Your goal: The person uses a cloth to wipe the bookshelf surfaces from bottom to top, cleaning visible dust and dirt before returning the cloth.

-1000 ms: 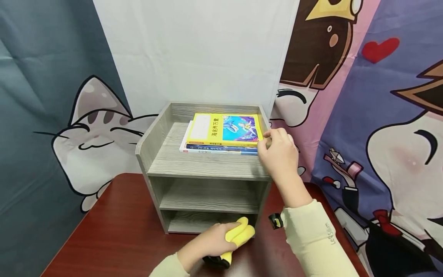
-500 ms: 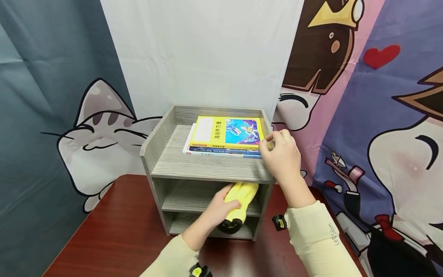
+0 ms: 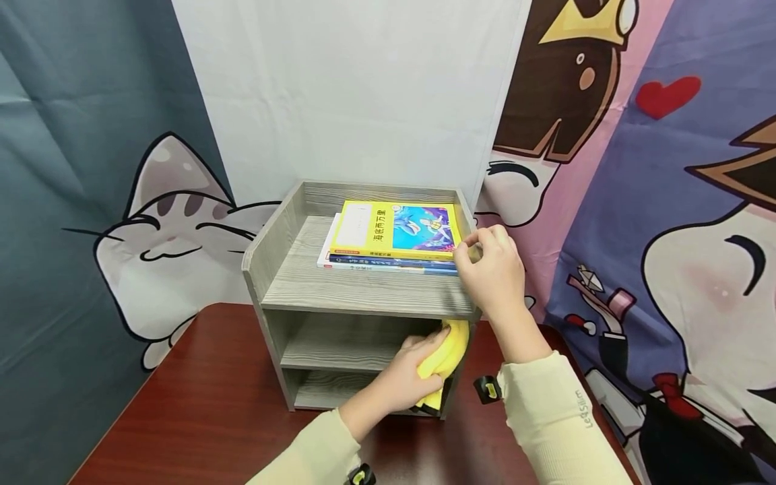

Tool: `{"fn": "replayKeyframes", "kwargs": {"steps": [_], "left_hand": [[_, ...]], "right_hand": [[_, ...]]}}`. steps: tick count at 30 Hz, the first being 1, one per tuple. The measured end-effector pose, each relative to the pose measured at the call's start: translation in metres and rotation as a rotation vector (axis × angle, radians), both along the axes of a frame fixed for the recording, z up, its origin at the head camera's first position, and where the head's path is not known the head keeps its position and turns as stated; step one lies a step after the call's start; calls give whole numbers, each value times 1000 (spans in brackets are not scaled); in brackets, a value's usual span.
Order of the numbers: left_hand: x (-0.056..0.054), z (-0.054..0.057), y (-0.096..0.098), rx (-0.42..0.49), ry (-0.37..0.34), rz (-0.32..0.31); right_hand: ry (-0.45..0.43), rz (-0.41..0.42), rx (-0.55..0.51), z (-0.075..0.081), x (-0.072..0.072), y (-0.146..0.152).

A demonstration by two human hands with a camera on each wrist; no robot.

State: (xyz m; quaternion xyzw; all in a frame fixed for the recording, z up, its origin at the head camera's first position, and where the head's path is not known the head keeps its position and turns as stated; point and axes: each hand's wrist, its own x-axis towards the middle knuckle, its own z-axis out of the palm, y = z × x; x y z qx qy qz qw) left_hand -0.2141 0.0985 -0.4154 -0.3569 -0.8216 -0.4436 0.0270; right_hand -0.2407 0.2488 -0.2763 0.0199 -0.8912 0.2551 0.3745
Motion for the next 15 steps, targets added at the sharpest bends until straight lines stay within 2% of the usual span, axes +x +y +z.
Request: {"fn": "replayKeyframes", "kwargs": {"steps": [2, 4, 8, 15], "left_hand": [[-5, 1, -2, 2, 32, -10], [-8, 3, -2, 28, 32, -18], [-11, 2, -1, 21, -21, -23], [-17, -5, 3, -144, -7, -18]], "right_hand": [[6, 3, -1, -1, 0, 0], [15, 9, -2, -1, -1, -1], [27, 21, -4, -1, -3, -2], [15, -1, -7, 1, -1, -1]]}}
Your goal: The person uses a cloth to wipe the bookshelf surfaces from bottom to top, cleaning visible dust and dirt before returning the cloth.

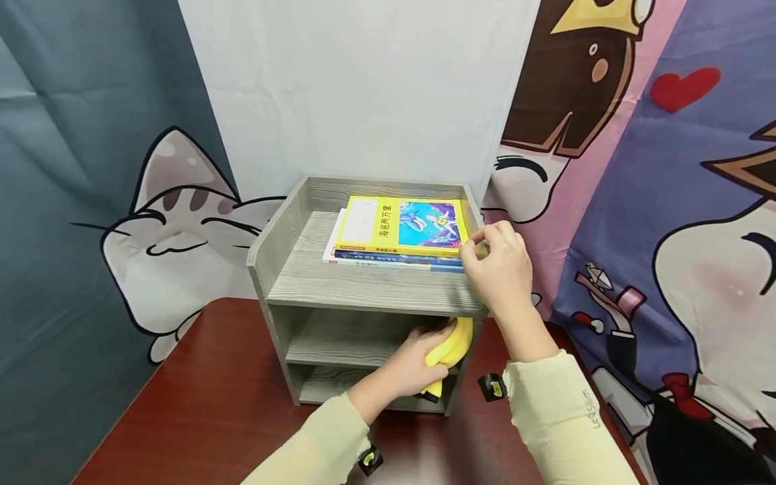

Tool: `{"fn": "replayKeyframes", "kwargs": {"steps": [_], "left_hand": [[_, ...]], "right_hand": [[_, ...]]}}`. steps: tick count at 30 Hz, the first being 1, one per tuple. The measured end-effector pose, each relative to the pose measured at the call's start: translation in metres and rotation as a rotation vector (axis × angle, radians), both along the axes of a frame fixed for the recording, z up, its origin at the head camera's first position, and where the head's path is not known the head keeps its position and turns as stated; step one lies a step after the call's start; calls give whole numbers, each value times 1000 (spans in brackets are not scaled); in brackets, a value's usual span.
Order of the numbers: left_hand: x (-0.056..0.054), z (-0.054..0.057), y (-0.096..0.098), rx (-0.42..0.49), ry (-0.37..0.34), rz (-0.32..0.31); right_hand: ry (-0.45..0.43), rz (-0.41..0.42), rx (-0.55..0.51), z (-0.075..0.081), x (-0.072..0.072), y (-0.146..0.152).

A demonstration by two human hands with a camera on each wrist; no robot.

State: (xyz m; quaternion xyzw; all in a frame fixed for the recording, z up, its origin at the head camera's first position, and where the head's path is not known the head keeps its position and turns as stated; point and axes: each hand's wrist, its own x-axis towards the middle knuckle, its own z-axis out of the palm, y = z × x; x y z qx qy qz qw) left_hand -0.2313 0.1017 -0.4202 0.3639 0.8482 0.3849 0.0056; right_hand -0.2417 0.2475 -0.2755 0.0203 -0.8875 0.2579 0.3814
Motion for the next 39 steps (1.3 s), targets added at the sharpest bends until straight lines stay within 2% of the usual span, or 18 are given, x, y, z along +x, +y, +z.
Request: {"fn": "replayKeyframes", "kwargs": {"steps": [2, 5, 13, 19, 22, 25, 30, 34, 39], "left_hand": [[0, -4, 1, -79, 6, 13], [2, -9, 2, -193, 53, 37], [7, -8, 6, -392, 278, 86], [13, -7, 17, -563, 500, 206], [16, -8, 23, -663, 572, 271], [19, -7, 29, -766, 594, 309], [24, -4, 38, -877, 580, 361], [26, 0, 40, -974, 548, 397], [22, 7, 36, -1087, 460, 439]], "right_hand": [[-6, -8, 2, 1, 1, 1], [-18, -10, 3, 1, 2, 1], [-21, -7, -1, 2, 3, 2], [-20, -6, -1, 3, 4, 2], [-36, -5, -1, 3, 4, 2], [-47, -2, -6, 3, 5, 4], [-35, 5, -9, 4, 6, 7], [-45, 11, 6, 4, 5, 7], [-70, 11, 10, 4, 3, 4]]}}
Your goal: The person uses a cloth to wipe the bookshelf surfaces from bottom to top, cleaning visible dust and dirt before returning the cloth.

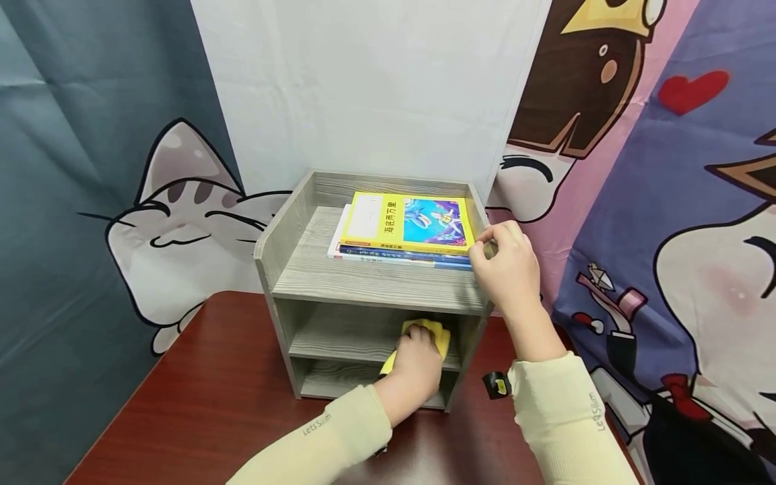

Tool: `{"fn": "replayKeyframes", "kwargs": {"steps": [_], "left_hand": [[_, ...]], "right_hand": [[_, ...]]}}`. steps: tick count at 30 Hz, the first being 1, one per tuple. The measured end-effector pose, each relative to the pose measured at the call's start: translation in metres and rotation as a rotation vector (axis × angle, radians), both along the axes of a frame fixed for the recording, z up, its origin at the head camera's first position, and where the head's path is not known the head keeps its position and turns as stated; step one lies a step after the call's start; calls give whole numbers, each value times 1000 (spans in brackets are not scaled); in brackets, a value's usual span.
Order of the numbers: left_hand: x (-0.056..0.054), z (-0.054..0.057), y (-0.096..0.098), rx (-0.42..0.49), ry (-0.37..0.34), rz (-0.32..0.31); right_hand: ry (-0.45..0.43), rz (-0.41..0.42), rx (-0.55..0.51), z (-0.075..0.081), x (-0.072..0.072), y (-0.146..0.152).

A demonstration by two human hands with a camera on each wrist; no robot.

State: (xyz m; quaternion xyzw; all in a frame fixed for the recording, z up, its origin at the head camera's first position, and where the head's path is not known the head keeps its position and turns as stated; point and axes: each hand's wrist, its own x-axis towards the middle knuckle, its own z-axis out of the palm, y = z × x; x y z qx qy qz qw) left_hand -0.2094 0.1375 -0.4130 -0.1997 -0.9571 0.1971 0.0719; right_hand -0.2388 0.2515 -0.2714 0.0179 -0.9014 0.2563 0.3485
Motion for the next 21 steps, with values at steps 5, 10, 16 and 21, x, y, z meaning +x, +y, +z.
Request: {"fn": "replayKeyframes", "kwargs": {"steps": [5, 10, 16, 21], "left_hand": [[-5, 8, 3, 37, -123, 49], [-6, 11, 20, 127, -221, 101], [-6, 10, 24, 429, -287, 55], [-11, 4, 9, 1027, -477, 46]], "right_hand": [[10, -14, 0, 0, -1, -2], [10, -5, -12, -2, -2, -4], [32, -6, -25, -4, -2, -5], [44, -3, -30, -3, -2, -6]]}}
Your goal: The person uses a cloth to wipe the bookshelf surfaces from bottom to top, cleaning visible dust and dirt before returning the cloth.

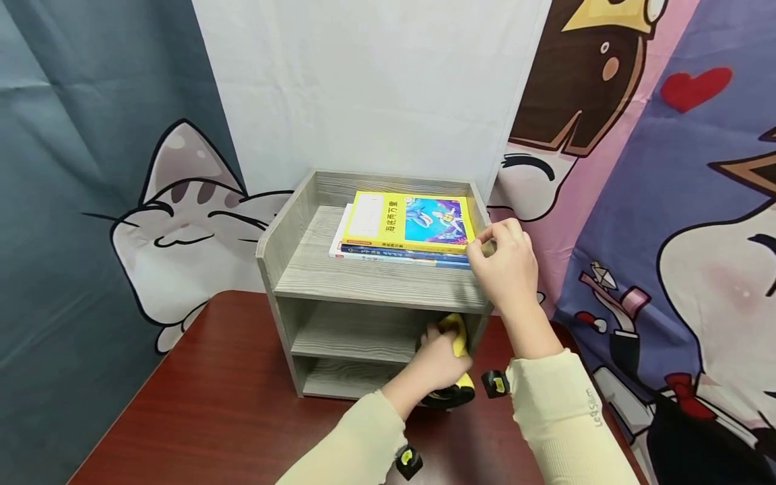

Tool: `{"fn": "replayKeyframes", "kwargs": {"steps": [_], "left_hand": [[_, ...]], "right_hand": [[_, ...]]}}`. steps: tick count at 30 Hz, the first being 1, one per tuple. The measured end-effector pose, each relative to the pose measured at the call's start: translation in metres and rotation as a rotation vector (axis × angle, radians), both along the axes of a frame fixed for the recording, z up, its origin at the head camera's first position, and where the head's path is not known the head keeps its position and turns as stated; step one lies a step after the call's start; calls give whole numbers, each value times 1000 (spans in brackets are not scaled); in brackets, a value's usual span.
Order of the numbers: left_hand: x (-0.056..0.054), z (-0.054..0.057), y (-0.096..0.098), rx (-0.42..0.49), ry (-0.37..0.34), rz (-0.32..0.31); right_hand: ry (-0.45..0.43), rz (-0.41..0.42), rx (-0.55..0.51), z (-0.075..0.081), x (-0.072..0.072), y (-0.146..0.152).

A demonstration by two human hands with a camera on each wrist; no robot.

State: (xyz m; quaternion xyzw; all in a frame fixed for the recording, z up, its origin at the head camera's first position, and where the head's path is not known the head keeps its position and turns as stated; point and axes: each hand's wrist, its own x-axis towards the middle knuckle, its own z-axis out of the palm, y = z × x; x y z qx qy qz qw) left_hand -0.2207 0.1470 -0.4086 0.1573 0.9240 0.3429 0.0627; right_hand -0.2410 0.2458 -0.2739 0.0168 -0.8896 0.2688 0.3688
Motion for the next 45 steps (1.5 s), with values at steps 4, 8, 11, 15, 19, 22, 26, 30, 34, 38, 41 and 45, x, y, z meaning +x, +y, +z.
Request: {"fn": "replayKeyframes", "kwargs": {"steps": [4, 8, 11, 15, 19, 22, 26, 30, 34, 38, 41, 45], "left_hand": [[-3, -4, -10, 424, -82, 3], [-4, 9, -15, 724, -141, -91], [-2, 22, -14, 878, -217, -122], [3, 23, -13, 728, -129, -100], [8, 15, -12, 293, 59, -90], [9, 10, -13, 123, 96, -101], [8, 14, -14, 247, 49, -99], [9, 27, -15, 343, 82, -115], [13, 27, -11, 52, 241, -116], [15, 22, -5, -199, 373, -99], [14, 14, -3, -341, 403, -85], [12, -1, 0, -552, 452, -74]], "right_hand": [[-11, 8, -2, 1, 1, -1], [-29, 8, -9, 1, 2, 0], [-63, 10, -8, 1, 2, 1], [-98, 16, -11, 4, 3, 2], [-109, 22, -26, 5, 3, 2], [-117, 24, -32, 5, 4, 3], [-123, 28, -34, 3, 4, 3], [-119, 36, -37, 3, 3, 2], [-122, 39, -38, 4, 3, 1], [-127, 39, -43, 6, 3, 2], [-134, 39, -49, 6, 3, 3], [-148, 39, -54, 5, 2, 2]]}}
